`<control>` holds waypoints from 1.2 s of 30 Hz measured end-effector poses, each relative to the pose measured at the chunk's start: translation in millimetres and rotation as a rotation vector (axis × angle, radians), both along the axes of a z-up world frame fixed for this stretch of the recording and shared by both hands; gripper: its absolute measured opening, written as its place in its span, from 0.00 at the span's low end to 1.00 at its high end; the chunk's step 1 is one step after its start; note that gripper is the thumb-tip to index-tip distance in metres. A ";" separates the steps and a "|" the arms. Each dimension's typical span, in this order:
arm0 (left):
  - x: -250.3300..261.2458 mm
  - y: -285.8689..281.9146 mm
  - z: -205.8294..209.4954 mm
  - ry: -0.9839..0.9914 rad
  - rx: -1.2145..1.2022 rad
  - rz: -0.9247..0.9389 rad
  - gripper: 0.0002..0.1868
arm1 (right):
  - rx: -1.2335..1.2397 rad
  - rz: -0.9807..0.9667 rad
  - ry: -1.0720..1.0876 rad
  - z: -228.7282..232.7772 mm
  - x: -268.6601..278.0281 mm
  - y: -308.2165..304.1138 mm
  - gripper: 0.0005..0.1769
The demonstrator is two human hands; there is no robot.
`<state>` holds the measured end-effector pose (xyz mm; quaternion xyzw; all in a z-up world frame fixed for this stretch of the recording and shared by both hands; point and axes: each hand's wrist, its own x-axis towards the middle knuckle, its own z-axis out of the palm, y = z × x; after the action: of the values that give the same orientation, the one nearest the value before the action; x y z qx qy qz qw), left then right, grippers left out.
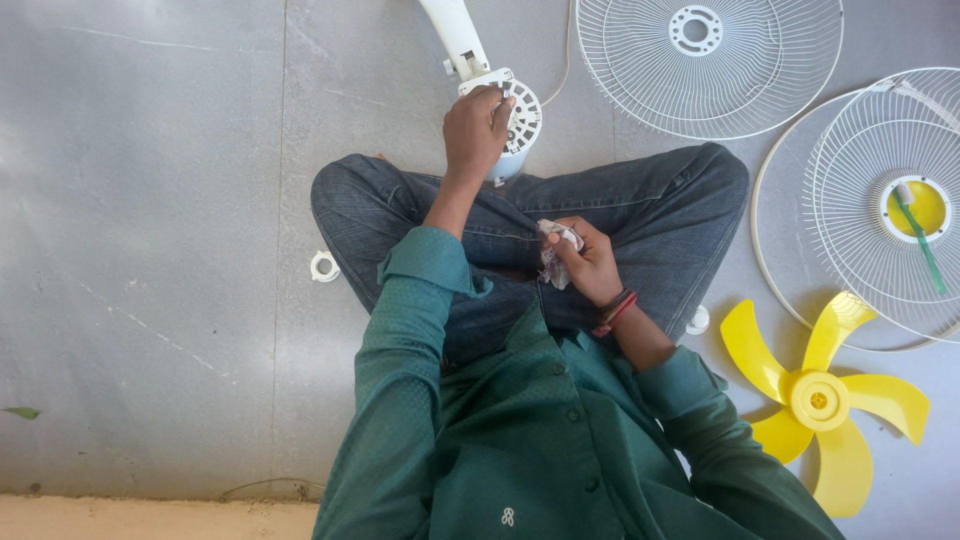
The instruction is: The person wipes a fan motor housing with a cloth, places a rear fan guard onto the motor, and then slides yellow fan blades onto the shaft while continuing to clean them.
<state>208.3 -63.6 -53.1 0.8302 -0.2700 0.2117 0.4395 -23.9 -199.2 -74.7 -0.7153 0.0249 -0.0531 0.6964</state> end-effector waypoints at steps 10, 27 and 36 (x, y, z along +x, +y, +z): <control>-3.0 18.9 -2.9 0.193 -0.056 -0.070 0.09 | -0.036 0.006 0.021 -4.4 -1.3 -1.7 0.06; -43.8 54.3 5.2 0.285 -0.078 -0.107 0.08 | -1.312 -0.105 0.609 -23.0 182.8 -140.1 0.16; -49.8 56.8 1.4 0.253 0.048 -0.159 0.08 | -1.473 0.044 0.716 -25.3 193.0 -156.7 0.15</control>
<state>158.5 -6.9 -51.7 0.8366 -0.2824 0.0633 0.4652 169.1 -355.9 -100.0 -0.9632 0.1903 0.1895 -0.0014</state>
